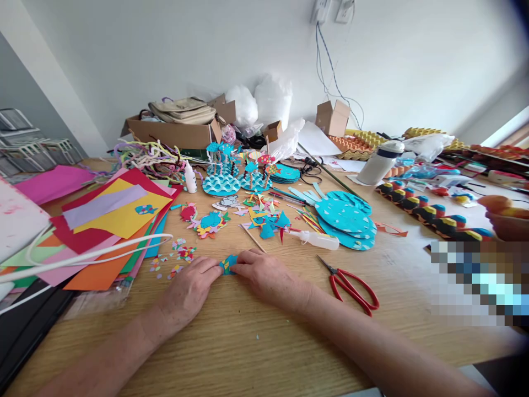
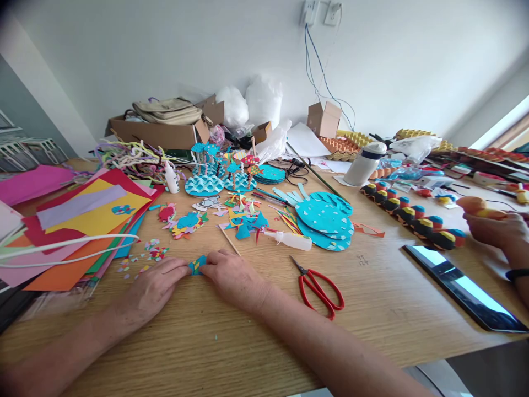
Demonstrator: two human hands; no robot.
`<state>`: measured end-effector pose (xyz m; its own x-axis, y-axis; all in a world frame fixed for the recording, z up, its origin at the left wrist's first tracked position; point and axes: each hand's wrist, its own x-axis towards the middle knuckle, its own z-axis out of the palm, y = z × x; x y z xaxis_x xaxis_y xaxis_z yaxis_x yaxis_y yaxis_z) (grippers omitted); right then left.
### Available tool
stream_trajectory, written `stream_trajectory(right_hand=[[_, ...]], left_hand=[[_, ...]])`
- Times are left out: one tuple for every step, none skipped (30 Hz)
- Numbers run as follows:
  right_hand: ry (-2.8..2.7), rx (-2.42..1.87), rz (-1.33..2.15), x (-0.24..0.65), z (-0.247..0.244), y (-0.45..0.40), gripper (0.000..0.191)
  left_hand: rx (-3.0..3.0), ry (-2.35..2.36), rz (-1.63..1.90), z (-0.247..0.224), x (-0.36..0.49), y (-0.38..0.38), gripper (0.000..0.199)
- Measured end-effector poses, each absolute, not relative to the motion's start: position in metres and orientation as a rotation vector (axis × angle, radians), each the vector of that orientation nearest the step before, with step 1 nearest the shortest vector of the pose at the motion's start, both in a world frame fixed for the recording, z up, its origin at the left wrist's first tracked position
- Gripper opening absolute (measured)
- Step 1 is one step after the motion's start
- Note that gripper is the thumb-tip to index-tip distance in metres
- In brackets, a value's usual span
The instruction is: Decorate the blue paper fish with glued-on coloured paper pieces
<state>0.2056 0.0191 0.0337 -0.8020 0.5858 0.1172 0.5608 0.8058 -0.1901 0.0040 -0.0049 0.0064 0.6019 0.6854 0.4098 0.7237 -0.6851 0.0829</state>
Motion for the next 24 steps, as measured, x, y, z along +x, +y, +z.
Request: stream_trajectory(right_hand=[[-2.821,-0.904,0.205,0.2053,0.0329,0.0188,0.024],[-2.821,-0.905,0.194,0.2051,0.0325,0.0185,0.023],[-2.823,-0.906,0.184,0.205,0.0323,0.0182,0.021],[-2.826,-0.909,0.174,0.2051,0.0321,0.0178,0.02],[-2.829,-0.911,0.166,0.2051,0.032,0.0175,0.019],[-2.831,-0.91,0.161,0.2052,0.0319,0.0173,0.019],[-2.83,-0.907,0.159,0.2053,0.0317,0.0171,0.019],[-2.828,-0.903,0.158,0.2053,0.0315,0.017,0.019],[-2.826,-0.9,0.159,0.2054,0.0313,0.0169,0.019],[-2.824,-0.9,0.161,0.2054,0.0311,0.017,0.02],[-2.824,-0.902,0.164,0.2054,0.0308,0.0171,0.02],[-2.825,-0.905,0.167,0.2054,0.0306,0.0172,0.02],[-2.826,-0.907,0.171,0.2053,0.0305,0.0174,0.02],[-2.826,-0.909,0.173,0.2053,0.0304,0.0175,0.02],[-2.825,-0.909,0.175,0.2053,0.0304,0.0176,0.021],[-2.824,-0.908,0.176,0.2053,0.0304,0.0177,0.021],[-2.822,-0.908,0.178,0.2053,0.0305,0.0177,0.022],[-2.82,-0.91,0.182,0.2055,0.0307,0.0177,0.023],[-2.819,-0.912,0.189,0.2057,0.0309,0.0176,0.023],[-2.816,-0.913,0.201,0.2059,0.0311,0.0176,0.024],[-2.81,-0.915,0.218,0.2062,0.0312,0.0176,0.024],[-2.8,-0.919,0.238,0.2066,0.0312,0.0176,0.025],[-2.786,-0.921,0.26,0.207,0.031,0.0178,0.026],[-2.773,-0.923,0.281,0.2073,0.0308,0.0179,0.027]], left_hand=[[-2.726,-1.201,-0.64,0.0059,0.0039,-0.0046,0.037],[-2.725,-1.203,-0.637,0.0057,0.0038,-0.0043,0.037],[-2.725,-1.207,-0.632,0.0055,0.0038,-0.004,0.037],[-2.726,-1.208,-0.627,0.0055,0.0038,-0.0036,0.037],[-2.727,-1.208,-0.622,0.0056,0.0038,-0.0033,0.038],[-2.725,-1.205,-0.62,0.0057,0.0039,-0.0031,0.038],[-2.721,-1.198,-0.623,0.0059,0.004,-0.0029,0.039],[-2.716,-1.19,-0.628,0.0061,0.0042,-0.0029,0.039],[-2.711,-1.186,-0.632,0.0064,0.0043,-0.003,0.039],[-2.708,-1.186,-0.632,0.0066,0.0045,-0.0032,0.039],[-2.707,-1.188,-0.631,0.0068,0.0046,-0.0034,0.039],[-2.709,-1.192,-0.628,0.0069,0.0047,-0.0038,0.038],[-2.712,-1.199,-0.621,0.0071,0.0047,-0.0041,0.038],[-2.715,-1.205,-0.616,0.0071,0.0048,-0.0043,0.038],[-2.717,-1.209,-0.615,0.0071,0.0047,-0.0045,0.038],[-2.72,-1.209,-0.618,0.0069,0.0047,-0.0045,0.038],[-2.723,-1.207,-0.628,0.0067,0.0046,-0.0045,0.038],[-2.726,-1.206,-0.64,0.0064,0.0045,-0.0043,0.037],[-2.73,-1.208,-0.652,0.0061,0.0044,-0.0042,0.037],[-2.735,-1.213,-0.659,0.0058,0.0043,-0.004,0.037],[-2.738,-1.22,-0.661,0.0056,0.0043,-0.0038,0.037],[-2.739,-1.226,-0.659,0.0055,0.0043,-0.0037,0.037],[-2.739,-1.231,-0.653,0.0054,0.0045,-0.0036,0.037],[-2.737,-1.232,-0.647,0.0056,0.0048,-0.0036,0.037]])
